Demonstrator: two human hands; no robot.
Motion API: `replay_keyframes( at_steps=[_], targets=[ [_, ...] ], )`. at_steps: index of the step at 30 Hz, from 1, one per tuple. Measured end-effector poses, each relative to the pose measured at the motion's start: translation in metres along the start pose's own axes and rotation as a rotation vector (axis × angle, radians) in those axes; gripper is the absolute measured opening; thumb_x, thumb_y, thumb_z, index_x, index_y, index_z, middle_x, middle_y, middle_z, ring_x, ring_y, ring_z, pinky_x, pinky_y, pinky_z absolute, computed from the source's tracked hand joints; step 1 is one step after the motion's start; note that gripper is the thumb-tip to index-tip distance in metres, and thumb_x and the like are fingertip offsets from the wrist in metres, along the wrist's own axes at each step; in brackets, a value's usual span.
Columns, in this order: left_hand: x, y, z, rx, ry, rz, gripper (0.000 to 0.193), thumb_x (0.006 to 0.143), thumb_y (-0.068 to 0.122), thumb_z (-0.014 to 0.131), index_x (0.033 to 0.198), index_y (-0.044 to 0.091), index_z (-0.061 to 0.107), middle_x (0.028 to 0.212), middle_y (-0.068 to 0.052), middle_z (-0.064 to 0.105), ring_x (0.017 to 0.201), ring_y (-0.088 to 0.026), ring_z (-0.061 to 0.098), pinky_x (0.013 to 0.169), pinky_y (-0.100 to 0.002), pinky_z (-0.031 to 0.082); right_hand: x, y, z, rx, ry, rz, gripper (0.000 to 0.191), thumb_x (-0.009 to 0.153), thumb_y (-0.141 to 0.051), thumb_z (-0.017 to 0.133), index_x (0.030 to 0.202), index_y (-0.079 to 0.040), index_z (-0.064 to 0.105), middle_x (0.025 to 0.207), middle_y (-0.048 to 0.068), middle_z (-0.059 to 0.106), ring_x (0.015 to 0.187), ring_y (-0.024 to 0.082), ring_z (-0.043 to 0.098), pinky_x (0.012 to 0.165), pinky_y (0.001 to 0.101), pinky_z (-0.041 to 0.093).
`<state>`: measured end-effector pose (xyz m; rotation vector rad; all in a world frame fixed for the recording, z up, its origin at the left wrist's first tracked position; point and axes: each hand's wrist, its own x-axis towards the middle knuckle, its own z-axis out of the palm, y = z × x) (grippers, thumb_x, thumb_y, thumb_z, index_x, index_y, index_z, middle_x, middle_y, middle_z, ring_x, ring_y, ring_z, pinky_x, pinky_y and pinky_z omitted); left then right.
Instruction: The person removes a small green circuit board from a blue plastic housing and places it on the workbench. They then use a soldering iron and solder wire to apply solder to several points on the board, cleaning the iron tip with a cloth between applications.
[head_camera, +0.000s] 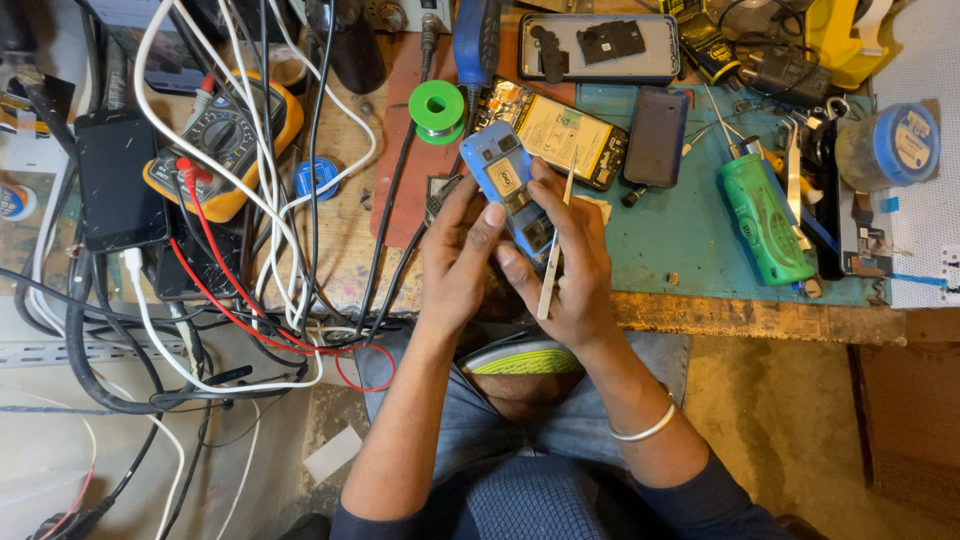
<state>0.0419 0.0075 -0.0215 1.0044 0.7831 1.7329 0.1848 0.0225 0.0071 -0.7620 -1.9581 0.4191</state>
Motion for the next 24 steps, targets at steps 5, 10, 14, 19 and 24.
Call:
replay_keyframes(
  at_steps=[5,10,14,19,24],
  targets=[
    [0.004,0.004,-0.007,-0.150,0.106,-0.169,0.042,0.108,0.016,0.055,0.146,-0.002,0.051,0.125,-0.011,0.067,0.105,-0.018,0.071,0.078,-0.032,0.063,-0.003,0.006,0.002,0.445,0.054,0.206,0.052,0.111,-0.022,0.060,0.154,0.003,0.044,0.159,0.019,0.051,0.143,0.026,0.056,0.124,0.0396,0.045],
    [0.006,0.003,-0.007,-0.183,0.116,-0.148,0.039,0.109,0.016,0.056,0.144,-0.002,0.052,0.125,-0.011,0.068,0.107,-0.018,0.072,0.080,-0.034,0.065,-0.007,0.017,0.007,0.537,0.146,0.351,0.044,0.112,-0.016,0.064,0.149,0.004,0.054,0.147,0.018,0.061,0.135,0.022,0.060,0.120,0.0389,0.047],
    [0.005,0.002,-0.006,-0.033,0.188,-0.114,0.044,0.110,0.015,0.057,0.151,0.003,0.049,0.124,-0.010,0.068,0.100,-0.010,0.065,0.075,-0.025,0.054,-0.010,0.010,0.006,0.354,0.171,0.186,0.041,0.105,-0.014,0.072,0.142,-0.003,0.058,0.141,0.016,0.061,0.131,0.021,0.061,0.113,0.0364,0.053],
    [0.003,0.002,-0.005,-0.131,0.058,-0.055,0.058,0.106,0.015,0.065,0.156,0.009,0.036,0.134,-0.011,0.064,0.103,-0.012,0.060,0.085,-0.027,0.052,-0.005,-0.001,0.003,0.084,0.035,0.056,0.038,0.089,-0.007,0.085,0.123,-0.004,0.067,0.128,0.016,0.071,0.120,0.026,0.069,0.103,0.0372,0.056],
    [0.004,0.002,-0.011,-0.289,0.057,-0.109,0.077,0.094,0.017,0.076,0.156,0.011,0.032,0.138,-0.009,0.058,0.124,-0.020,0.058,0.105,-0.038,0.053,-0.005,0.000,0.002,0.239,0.034,0.026,0.036,0.090,0.003,0.083,0.122,-0.003,0.068,0.124,0.016,0.072,0.114,0.030,0.073,0.103,0.0384,0.058]
  ],
)
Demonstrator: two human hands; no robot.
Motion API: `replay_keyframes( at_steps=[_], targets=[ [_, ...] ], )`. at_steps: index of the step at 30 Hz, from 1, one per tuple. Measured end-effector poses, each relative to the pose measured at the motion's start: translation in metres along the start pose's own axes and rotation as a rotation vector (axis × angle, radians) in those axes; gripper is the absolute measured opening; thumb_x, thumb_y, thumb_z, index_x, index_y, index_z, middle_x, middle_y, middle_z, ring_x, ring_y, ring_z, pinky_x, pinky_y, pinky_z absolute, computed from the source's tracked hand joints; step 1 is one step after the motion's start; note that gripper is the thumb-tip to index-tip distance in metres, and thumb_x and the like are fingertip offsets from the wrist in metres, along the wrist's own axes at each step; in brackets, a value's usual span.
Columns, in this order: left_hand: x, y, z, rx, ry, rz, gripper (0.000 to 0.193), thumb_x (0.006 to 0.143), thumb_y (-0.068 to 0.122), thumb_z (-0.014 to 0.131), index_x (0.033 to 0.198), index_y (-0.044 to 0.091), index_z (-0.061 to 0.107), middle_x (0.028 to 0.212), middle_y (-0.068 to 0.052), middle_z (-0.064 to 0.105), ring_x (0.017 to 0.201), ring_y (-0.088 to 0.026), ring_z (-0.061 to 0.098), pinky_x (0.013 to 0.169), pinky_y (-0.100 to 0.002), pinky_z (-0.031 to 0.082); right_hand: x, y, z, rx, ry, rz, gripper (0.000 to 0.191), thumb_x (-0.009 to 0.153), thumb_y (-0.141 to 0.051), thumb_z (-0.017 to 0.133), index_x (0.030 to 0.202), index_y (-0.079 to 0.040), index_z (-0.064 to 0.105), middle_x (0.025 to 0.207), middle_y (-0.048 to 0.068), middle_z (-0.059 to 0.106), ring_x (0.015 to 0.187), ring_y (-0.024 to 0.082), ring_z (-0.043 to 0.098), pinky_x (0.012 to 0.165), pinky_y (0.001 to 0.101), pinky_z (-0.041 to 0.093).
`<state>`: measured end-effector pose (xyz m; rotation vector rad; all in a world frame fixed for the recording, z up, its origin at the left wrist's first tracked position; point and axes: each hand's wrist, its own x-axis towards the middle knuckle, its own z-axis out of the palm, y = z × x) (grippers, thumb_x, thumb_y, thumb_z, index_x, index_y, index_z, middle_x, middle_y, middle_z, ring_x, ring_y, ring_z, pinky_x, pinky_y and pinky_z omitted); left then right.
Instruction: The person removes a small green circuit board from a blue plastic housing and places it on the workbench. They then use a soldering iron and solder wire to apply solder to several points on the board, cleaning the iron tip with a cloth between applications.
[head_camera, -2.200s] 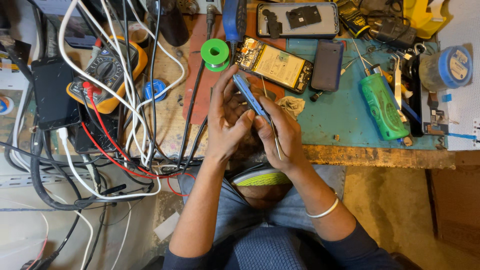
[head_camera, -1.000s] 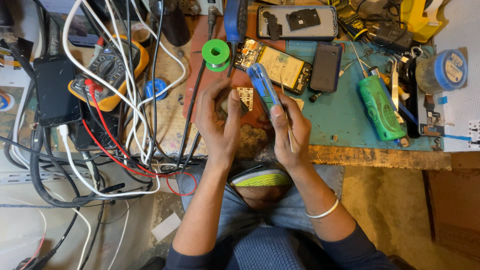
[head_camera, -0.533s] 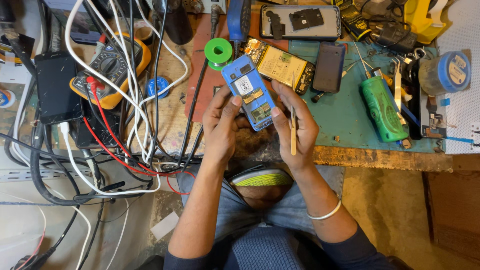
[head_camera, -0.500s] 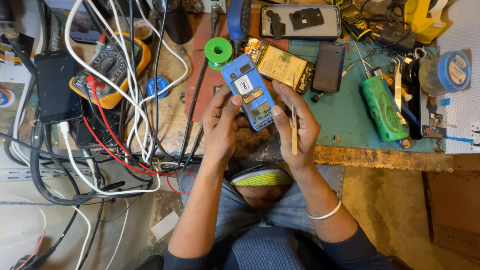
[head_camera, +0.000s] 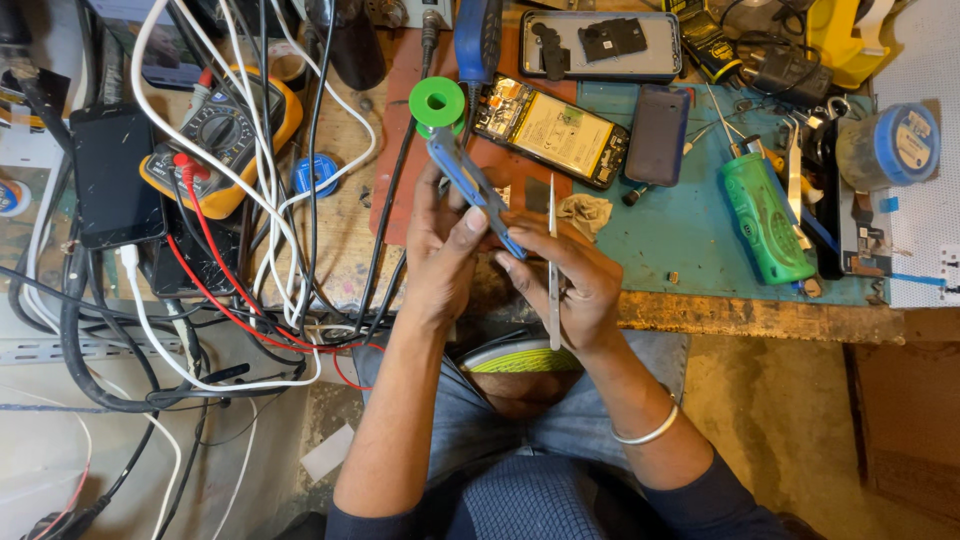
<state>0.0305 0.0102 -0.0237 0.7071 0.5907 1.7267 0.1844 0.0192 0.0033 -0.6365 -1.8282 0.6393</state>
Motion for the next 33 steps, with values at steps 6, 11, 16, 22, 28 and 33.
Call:
replay_keyframes(
  at_steps=[6,11,16,22,28,33],
  targets=[
    [-0.001,0.000,-0.005,-0.133,0.006,0.002,0.064,0.093,0.008,0.074,0.147,0.005,0.041,0.104,-0.004,0.052,0.098,-0.020,0.057,0.088,-0.035,0.051,-0.006,0.008,0.000,0.139,-0.081,0.186,0.040,0.085,-0.002,0.086,0.122,-0.002,0.068,0.107,0.010,0.074,0.097,0.018,0.074,0.086,0.0312,0.060],
    [-0.002,-0.001,-0.003,-0.092,0.024,0.057,0.063,0.090,0.004,0.069,0.145,0.005,0.039,0.095,-0.004,0.047,0.085,-0.016,0.050,0.075,-0.030,0.046,-0.004,0.009,0.000,0.125,-0.129,0.220,0.037,0.088,-0.007,0.086,0.120,-0.002,0.069,0.104,0.010,0.074,0.090,0.016,0.071,0.081,0.0292,0.058],
    [-0.003,0.002,0.000,-0.067,0.032,0.081,0.067,0.089,0.003,0.070,0.148,0.005,0.037,0.096,-0.004,0.047,0.086,-0.014,0.050,0.074,-0.027,0.043,-0.004,0.005,-0.001,0.046,-0.141,0.123,0.036,0.090,-0.008,0.084,0.122,-0.001,0.069,0.108,0.012,0.074,0.093,0.019,0.072,0.084,0.0295,0.057],
    [-0.003,0.007,0.005,-0.017,0.092,0.055,0.074,0.090,0.007,0.075,0.152,0.007,0.036,0.099,-0.003,0.048,0.087,-0.012,0.051,0.075,-0.026,0.045,-0.006,0.005,0.004,0.042,-0.090,0.153,0.036,0.091,-0.006,0.083,0.123,-0.001,0.069,0.103,0.010,0.074,0.089,0.018,0.072,0.081,0.0296,0.058],
    [-0.002,0.007,0.008,0.037,0.052,0.120,0.075,0.093,0.011,0.077,0.155,0.010,0.035,0.114,-0.006,0.053,0.096,-0.012,0.053,0.084,-0.027,0.048,-0.003,0.002,0.003,0.018,-0.040,0.108,0.035,0.090,0.001,0.082,0.122,-0.003,0.069,0.103,0.010,0.074,0.090,0.020,0.072,0.082,0.0319,0.058],
    [-0.002,-0.003,0.008,0.256,0.075,0.198,0.078,0.093,0.016,0.078,0.156,0.014,0.032,0.141,-0.002,0.048,0.116,-0.012,0.053,0.105,-0.029,0.048,0.001,-0.003,0.004,-0.253,0.105,-0.074,0.039,0.085,0.008,0.083,0.119,-0.005,0.069,0.102,0.011,0.072,0.092,0.026,0.070,0.084,0.0353,0.055]
  ],
)
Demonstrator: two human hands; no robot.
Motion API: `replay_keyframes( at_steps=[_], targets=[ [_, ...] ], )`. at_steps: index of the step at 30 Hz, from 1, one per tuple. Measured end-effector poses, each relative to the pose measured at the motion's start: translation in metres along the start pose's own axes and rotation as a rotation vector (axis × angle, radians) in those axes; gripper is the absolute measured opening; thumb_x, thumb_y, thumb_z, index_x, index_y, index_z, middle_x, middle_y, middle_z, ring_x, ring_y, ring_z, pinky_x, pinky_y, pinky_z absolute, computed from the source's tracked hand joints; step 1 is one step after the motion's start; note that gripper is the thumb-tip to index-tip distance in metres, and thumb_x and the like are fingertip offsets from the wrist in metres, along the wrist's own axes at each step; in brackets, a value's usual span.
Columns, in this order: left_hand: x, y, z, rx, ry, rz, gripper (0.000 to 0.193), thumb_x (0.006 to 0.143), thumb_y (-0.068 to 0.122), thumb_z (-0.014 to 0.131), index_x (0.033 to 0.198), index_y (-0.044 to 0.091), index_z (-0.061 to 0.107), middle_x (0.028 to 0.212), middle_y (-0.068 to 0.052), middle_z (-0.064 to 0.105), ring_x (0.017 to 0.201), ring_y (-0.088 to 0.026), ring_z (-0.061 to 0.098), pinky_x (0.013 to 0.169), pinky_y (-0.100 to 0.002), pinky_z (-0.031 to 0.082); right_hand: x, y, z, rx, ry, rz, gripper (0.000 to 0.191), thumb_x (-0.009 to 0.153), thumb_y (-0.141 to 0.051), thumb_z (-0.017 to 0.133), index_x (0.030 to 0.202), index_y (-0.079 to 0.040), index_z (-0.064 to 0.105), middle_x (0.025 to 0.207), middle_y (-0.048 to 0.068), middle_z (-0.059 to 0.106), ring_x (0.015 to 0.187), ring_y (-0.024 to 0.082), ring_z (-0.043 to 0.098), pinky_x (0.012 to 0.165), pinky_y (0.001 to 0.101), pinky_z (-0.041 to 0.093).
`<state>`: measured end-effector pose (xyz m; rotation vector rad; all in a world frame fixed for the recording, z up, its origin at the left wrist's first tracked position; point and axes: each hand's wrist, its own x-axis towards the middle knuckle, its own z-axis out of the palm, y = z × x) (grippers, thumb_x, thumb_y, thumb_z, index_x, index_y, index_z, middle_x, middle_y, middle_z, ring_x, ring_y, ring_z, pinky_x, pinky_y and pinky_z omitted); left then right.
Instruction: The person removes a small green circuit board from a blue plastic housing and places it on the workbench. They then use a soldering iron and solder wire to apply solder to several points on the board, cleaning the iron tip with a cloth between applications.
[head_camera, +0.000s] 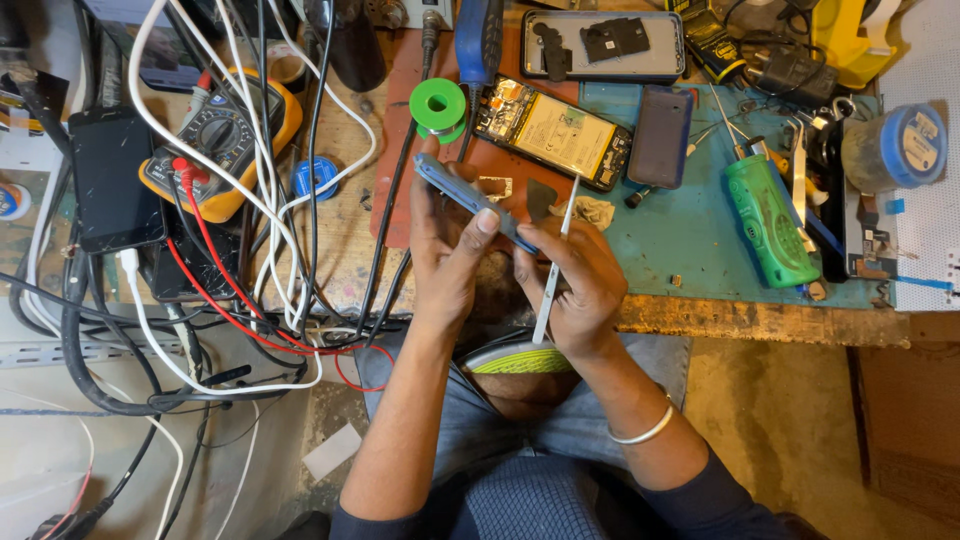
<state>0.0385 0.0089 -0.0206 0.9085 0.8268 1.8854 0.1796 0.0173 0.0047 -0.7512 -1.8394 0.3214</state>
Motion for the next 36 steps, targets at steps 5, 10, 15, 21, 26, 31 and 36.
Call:
replay_keyframes(
  at_steps=[5,10,15,21,26,31,36],
  targets=[
    [-0.001,-0.008,-0.006,-0.164,-0.020,-0.089,0.067,0.099,0.013,0.078,0.153,0.004,0.040,0.126,-0.014,0.056,0.113,-0.024,0.057,0.098,-0.039,0.048,0.002,-0.004,0.001,-0.113,0.032,-0.134,0.041,0.085,0.007,0.086,0.120,-0.006,0.068,0.101,0.010,0.071,0.098,0.029,0.071,0.089,0.0393,0.056],
    [-0.002,-0.004,-0.009,-0.380,-0.081,-0.146,0.066,0.095,0.021,0.078,0.146,0.006,0.039,0.141,-0.022,0.058,0.132,-0.039,0.061,0.110,-0.053,0.053,0.004,-0.004,-0.001,-0.052,-0.046,-0.137,0.044,0.082,-0.014,0.092,0.117,-0.005,0.066,0.107,0.011,0.071,0.109,0.033,0.069,0.097,0.0441,0.056],
    [-0.005,0.002,-0.007,-0.409,-0.168,-0.141,0.061,0.100,0.026,0.078,0.143,0.002,0.044,0.149,-0.025,0.057,0.139,-0.041,0.060,0.118,-0.053,0.051,0.005,-0.001,-0.002,0.012,-0.060,-0.116,0.049,0.083,-0.027,0.093,0.116,-0.006,0.063,0.115,0.012,0.068,0.114,0.035,0.068,0.102,0.0459,0.055],
    [-0.005,0.003,-0.008,-0.384,-0.172,-0.183,0.070,0.094,0.027,0.083,0.146,0.002,0.045,0.144,-0.023,0.059,0.135,-0.038,0.061,0.116,-0.052,0.052,0.004,0.000,-0.003,-0.001,-0.094,-0.164,0.040,0.089,-0.019,0.087,0.114,-0.008,0.058,0.125,0.016,0.069,0.120,0.038,0.062,0.107,0.0509,0.048],
    [-0.005,0.002,-0.012,-0.321,-0.208,-0.232,0.071,0.091,0.018,0.085,0.148,0.001,0.045,0.139,-0.021,0.063,0.130,-0.033,0.064,0.113,-0.047,0.052,0.000,0.004,-0.006,0.069,-0.128,-0.093,0.034,0.090,-0.014,0.080,0.104,-0.009,0.050,0.126,0.016,0.068,0.118,0.036,0.059,0.108,0.0496,0.047],
    [-0.003,-0.005,-0.011,-0.353,-0.173,-0.186,0.067,0.089,0.006,0.085,0.144,0.002,0.046,0.136,-0.015,0.064,0.128,-0.028,0.066,0.110,-0.043,0.055,-0.008,0.010,-0.001,0.345,-0.078,0.092,0.034,0.097,-0.011,0.075,0.104,-0.008,0.042,0.127,0.021,0.067,0.112,0.025,0.063,0.101,0.0364,0.051],
    [0.002,-0.009,-0.013,-0.223,-0.073,-0.238,0.044,0.093,0.003,0.081,0.130,-0.002,0.059,0.122,-0.012,0.072,0.112,-0.019,0.068,0.103,-0.035,0.055,-0.016,0.024,0.000,0.878,0.025,0.532,0.036,0.097,-0.002,0.075,0.099,-0.011,0.041,0.117,0.019,0.071,0.100,0.010,0.061,0.090,0.0252,0.052]
  ],
)
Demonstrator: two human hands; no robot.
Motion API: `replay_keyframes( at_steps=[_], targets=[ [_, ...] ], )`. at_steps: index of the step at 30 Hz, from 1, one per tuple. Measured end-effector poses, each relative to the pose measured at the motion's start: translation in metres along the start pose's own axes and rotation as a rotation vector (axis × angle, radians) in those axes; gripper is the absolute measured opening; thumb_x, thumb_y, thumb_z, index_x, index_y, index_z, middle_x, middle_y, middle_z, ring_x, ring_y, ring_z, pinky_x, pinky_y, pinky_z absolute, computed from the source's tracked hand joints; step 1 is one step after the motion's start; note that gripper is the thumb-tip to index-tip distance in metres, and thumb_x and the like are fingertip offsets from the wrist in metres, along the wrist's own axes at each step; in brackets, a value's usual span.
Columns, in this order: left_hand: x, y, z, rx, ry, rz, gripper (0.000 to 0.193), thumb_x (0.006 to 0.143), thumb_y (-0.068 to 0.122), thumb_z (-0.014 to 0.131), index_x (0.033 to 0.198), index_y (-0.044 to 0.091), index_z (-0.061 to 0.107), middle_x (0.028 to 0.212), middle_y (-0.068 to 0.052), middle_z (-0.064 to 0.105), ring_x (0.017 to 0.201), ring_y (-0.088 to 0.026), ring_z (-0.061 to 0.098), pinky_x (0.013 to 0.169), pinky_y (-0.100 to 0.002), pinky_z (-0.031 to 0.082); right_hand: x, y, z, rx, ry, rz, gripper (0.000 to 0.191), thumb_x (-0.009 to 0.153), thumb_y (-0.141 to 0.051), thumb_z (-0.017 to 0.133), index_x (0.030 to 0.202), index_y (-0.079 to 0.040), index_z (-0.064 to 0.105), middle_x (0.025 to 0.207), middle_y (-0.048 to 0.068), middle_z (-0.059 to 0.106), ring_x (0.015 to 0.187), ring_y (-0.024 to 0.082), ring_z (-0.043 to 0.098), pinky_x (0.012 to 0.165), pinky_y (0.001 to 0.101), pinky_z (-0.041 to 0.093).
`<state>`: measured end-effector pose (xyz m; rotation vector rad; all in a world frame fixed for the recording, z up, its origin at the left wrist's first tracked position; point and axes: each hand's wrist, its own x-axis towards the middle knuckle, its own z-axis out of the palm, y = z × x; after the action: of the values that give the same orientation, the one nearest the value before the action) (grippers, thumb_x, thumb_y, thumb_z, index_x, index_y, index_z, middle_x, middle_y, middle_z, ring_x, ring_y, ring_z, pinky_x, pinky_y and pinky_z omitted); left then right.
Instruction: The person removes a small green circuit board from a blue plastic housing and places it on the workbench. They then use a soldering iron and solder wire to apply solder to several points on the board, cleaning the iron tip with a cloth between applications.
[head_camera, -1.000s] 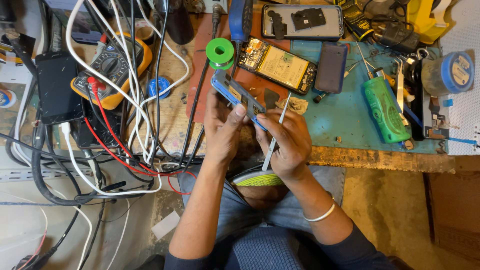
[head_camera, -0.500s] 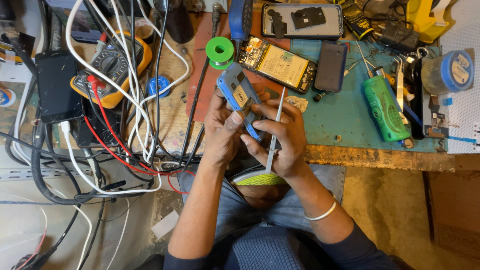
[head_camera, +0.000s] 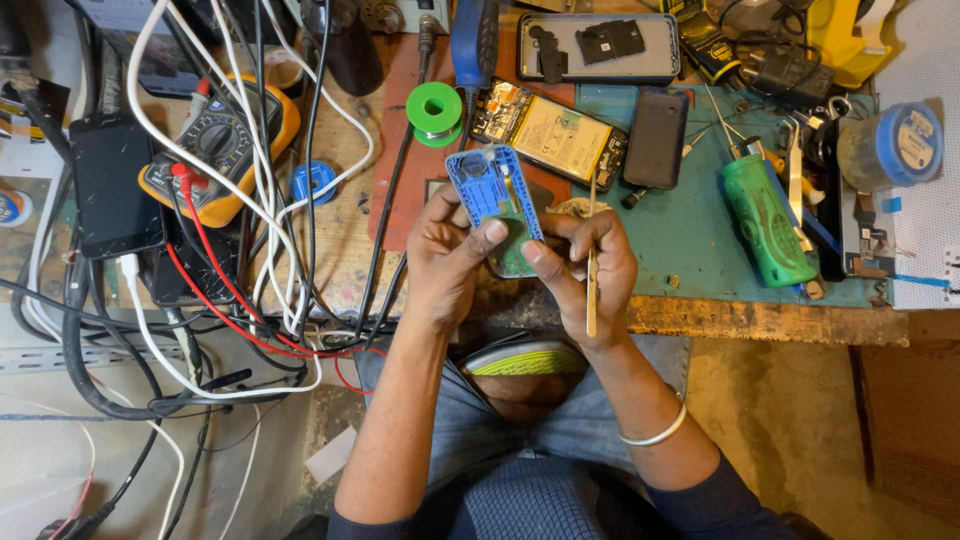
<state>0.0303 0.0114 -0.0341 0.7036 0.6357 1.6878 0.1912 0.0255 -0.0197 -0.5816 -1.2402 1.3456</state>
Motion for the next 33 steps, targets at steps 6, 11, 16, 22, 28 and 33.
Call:
replay_keyframes(
  at_steps=[6,11,16,22,28,33],
  targets=[
    [-0.001,0.000,-0.001,0.081,0.022,-0.111,0.019,0.089,0.003,0.080,0.105,-0.004,0.075,0.102,-0.010,0.078,0.091,-0.014,0.072,0.085,-0.032,0.059,0.006,0.007,-0.014,0.191,0.033,0.103,0.036,0.098,0.002,0.076,0.095,-0.012,0.042,0.109,0.014,0.071,0.098,0.010,0.061,0.093,0.0258,0.051],
    [-0.004,0.002,-0.002,0.066,-0.015,-0.120,0.017,0.092,0.004,0.080,0.106,-0.005,0.076,0.103,-0.011,0.078,0.090,-0.015,0.072,0.084,-0.032,0.059,0.008,0.001,-0.015,0.278,0.014,0.129,0.037,0.098,0.006,0.073,0.090,-0.011,0.042,0.103,0.012,0.072,0.093,0.009,0.060,0.088,0.0234,0.047],
    [-0.005,0.002,-0.004,0.064,0.009,-0.132,0.018,0.090,0.006,0.082,0.105,-0.003,0.076,0.102,-0.011,0.078,0.091,-0.015,0.072,0.085,-0.032,0.059,0.010,-0.002,-0.016,0.330,0.024,0.187,0.035,0.093,0.006,0.071,0.088,-0.013,0.042,0.102,0.012,0.073,0.094,0.011,0.063,0.090,0.0254,0.050],
    [-0.004,0.005,-0.005,0.013,-0.007,-0.115,0.020,0.090,0.006,0.082,0.107,-0.002,0.075,0.109,-0.009,0.075,0.098,-0.016,0.070,0.092,-0.033,0.058,0.011,0.006,-0.018,0.347,-0.017,0.190,0.036,0.103,0.006,0.073,0.091,-0.011,0.043,0.102,0.010,0.068,0.092,0.010,0.059,0.085,0.0237,0.048],
    [-0.004,0.008,-0.002,-0.048,-0.041,-0.064,0.021,0.089,0.006,0.082,0.107,-0.001,0.075,0.115,-0.006,0.070,0.104,-0.016,0.069,0.096,-0.035,0.057,0.010,0.000,-0.003,0.088,0.096,-0.022,0.034,0.096,-0.004,0.073,0.091,-0.013,0.041,0.113,0.014,0.071,0.099,0.012,0.067,0.091,0.0255,0.054],
    [-0.003,0.005,-0.003,-0.020,-0.060,-0.033,0.020,0.091,0.005,0.083,0.107,-0.002,0.073,0.116,-0.007,0.070,0.104,-0.016,0.068,0.095,-0.035,0.056,-0.002,-0.017,0.006,-0.236,0.084,-0.160,0.036,0.096,-0.007,0.077,0.095,-0.012,0.041,0.104,0.013,0.074,0.087,0.007,0.061,0.082,0.0203,0.051]
  ],
)
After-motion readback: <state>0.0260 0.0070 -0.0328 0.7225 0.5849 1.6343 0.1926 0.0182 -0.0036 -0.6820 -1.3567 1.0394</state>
